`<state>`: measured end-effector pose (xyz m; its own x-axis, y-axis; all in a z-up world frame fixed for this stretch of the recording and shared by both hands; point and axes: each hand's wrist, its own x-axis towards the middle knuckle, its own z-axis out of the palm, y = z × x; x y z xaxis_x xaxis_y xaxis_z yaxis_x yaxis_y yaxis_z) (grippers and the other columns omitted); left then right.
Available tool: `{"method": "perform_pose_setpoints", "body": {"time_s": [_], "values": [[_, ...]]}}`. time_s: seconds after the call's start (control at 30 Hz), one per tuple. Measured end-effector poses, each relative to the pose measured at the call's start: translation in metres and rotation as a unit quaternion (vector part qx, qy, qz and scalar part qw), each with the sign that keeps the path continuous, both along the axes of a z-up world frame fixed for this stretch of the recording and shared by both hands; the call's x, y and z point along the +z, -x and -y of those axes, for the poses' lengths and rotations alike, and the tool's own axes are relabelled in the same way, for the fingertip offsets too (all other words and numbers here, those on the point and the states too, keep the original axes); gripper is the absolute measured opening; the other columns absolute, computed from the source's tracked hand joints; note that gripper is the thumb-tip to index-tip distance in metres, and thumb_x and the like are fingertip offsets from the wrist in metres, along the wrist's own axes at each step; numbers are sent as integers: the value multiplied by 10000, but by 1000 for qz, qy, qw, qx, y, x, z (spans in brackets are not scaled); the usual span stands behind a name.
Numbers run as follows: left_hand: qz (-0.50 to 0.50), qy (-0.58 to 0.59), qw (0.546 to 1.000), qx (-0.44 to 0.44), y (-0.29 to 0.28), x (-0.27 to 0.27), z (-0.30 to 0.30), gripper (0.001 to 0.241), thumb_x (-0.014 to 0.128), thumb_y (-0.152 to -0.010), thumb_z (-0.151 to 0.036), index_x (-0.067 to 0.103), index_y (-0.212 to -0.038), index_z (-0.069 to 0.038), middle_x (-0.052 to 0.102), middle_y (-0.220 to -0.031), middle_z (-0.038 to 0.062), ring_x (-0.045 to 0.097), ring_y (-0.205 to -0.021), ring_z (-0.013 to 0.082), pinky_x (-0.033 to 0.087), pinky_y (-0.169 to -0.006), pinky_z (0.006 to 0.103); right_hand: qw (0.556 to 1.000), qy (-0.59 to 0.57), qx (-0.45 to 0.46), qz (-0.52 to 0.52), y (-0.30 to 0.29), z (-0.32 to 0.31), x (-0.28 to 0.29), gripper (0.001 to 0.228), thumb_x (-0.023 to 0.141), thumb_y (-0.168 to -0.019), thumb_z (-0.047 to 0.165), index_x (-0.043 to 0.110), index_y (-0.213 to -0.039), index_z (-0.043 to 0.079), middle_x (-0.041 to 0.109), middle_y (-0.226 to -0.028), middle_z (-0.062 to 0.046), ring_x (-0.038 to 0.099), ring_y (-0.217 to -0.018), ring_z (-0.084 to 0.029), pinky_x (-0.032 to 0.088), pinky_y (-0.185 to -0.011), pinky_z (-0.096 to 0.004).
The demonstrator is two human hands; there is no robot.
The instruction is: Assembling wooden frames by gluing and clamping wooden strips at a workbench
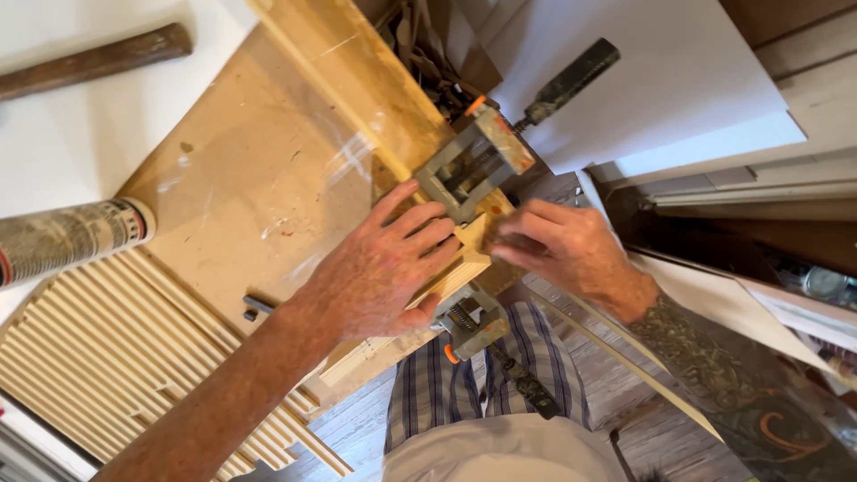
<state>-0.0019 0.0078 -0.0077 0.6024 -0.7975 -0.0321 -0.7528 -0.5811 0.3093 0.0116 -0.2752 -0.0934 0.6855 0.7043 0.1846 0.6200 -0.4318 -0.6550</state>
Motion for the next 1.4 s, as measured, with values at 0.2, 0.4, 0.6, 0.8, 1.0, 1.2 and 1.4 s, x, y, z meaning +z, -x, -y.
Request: {"method": "perform_pose_setpoints", "body": {"time_s": [0.2,0.4,0.6,0.8,1.0,1.2,1.4], "values": [[-21,9,1000,-4,-2,3,0,613,740,-741,-373,677,-1268,-67,671,-1251,111,575,-1269,320,301,-1225,588,999,-19,-4,-48,8,-12,-9,285,816,-916,105,687,-1168,76,671,-1059,-86,722,-801,-168,655,-694,-270],[-15,-5,1000,-10,0,2,0,604,736,-763,-385,683,-1257,-42,658,-1296,137,566,-1297,340,288,-1230,595,979,63,106,163,-25,-13,-4,378,707,-1010,405,611,-1262,140,639,-1112,-8,633,-637,-130,455,-395,-275],[-24,10,1000,-7,-2,3,2,580,708,-768,-336,665,-1256,-25,654,-1279,147,564,-1288,356,288,-1223,608,968,-23,140,209,-28,-17,-11,210,722,-1032,227,642,-1141,66,571,-952,-10,525,-485,-122,408,-353,-297],[-24,12,1000,-4,-2,5,3,644,726,-726,-330,641,-1288,-27,660,-1268,122,571,-1274,335,289,-1220,602,988,-131,-15,-83,10,-10,-28,333,526,-1040,208,680,-1251,1,719,-853,-88,580,-521,-117,528,-422,-230],[-18,-5,1000,-3,-1,6,4,665,699,-756,-359,637,-1329,-28,656,-1306,119,564,-1285,330,279,-1227,597,979,-93,-53,-175,44,-17,-2,459,441,-1047,103,410,-1499,32,755,-1202,-136,583,-531,-82,569,-483,-213],[-15,-13,1000,0,-3,9,4,665,740,-711,-404,667,-1264,-43,659,-1216,97,566,-1247,305,290,-1226,577,781,-337,-221,-477,41,-3,40,537,607,-953,-32,510,-1476,45,763,-1125,-104,726,-954,-135,603,-768,-200],[-15,-12,1000,22,0,0,3,732,774,-679,-515,653,-1215,-32,631,-1225,128,564,-1215,300,276,-1247,530,797,-148,-417,-412,119,38,42,214,763,-840,5,762,-1034,-83,805,-883,-213,757,-623,-214,683,-642,-280]]}}
